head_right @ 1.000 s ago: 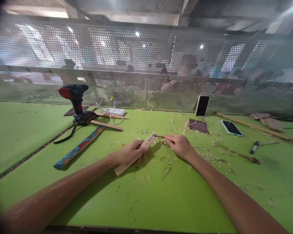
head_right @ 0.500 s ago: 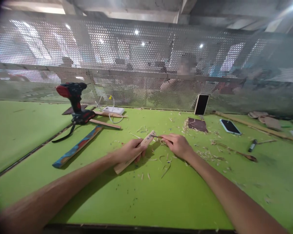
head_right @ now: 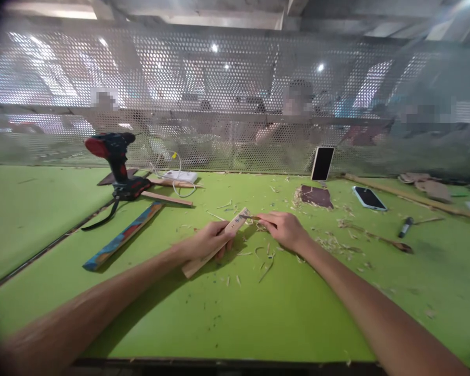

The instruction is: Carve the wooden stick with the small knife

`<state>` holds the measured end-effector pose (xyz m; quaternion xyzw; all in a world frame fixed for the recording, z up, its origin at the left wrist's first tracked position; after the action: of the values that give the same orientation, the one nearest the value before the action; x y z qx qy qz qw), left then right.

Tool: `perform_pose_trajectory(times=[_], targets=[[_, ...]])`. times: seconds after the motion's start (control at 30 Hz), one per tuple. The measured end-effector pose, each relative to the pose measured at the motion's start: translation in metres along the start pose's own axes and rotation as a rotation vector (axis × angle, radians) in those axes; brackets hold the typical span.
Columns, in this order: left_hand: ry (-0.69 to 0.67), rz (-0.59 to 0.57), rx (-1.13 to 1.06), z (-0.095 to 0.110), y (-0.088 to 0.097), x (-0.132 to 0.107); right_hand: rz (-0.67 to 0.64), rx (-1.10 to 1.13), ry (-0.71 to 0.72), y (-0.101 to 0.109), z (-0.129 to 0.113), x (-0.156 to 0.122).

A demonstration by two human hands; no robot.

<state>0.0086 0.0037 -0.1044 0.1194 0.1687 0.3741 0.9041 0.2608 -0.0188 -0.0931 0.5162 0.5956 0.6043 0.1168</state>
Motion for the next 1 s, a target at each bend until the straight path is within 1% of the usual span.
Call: perform_pose_trajectory(times=[0.17,0.3,0.47,0.73,0.83,1.0], targets=[[-0.003,-0.006,-0.001,-0.002,-0.001,0.001,0.003,0.007,0.017,-0.001,0.003,0.000],[-0.001,0.014,0.032,0.000,0.000,-0.001,-0.002,0.005,-0.014,-0.002,0.004,-0.001],[0.014,0.006,0.044,0.003,0.000,-0.003,-0.014,0.000,-0.032,-0.002,0.004,-0.002],[0.031,-0.005,0.035,0.002,0.000,-0.004,0.005,-0.043,-0.053,0.006,0.012,-0.002],[0.004,-0.016,0.017,0.002,0.000,-0.004,0.015,-0.057,-0.039,0.006,0.008,-0.002],[0.000,-0.032,0.018,-0.002,-0.001,-0.003,-0.025,-0.035,0.008,-0.001,-0.003,0.000]])
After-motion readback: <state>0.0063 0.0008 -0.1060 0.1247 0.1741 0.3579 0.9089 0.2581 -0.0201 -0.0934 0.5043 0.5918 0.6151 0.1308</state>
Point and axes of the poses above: each hand's wrist, its own x-axis towards the middle knuckle, its own y-axis out of the back of the hand, z = x × y, the point moved 3 cm from there along x, towards the middle knuckle, and after that the axes turned 9 degrees about y, right-handed, at the moved point
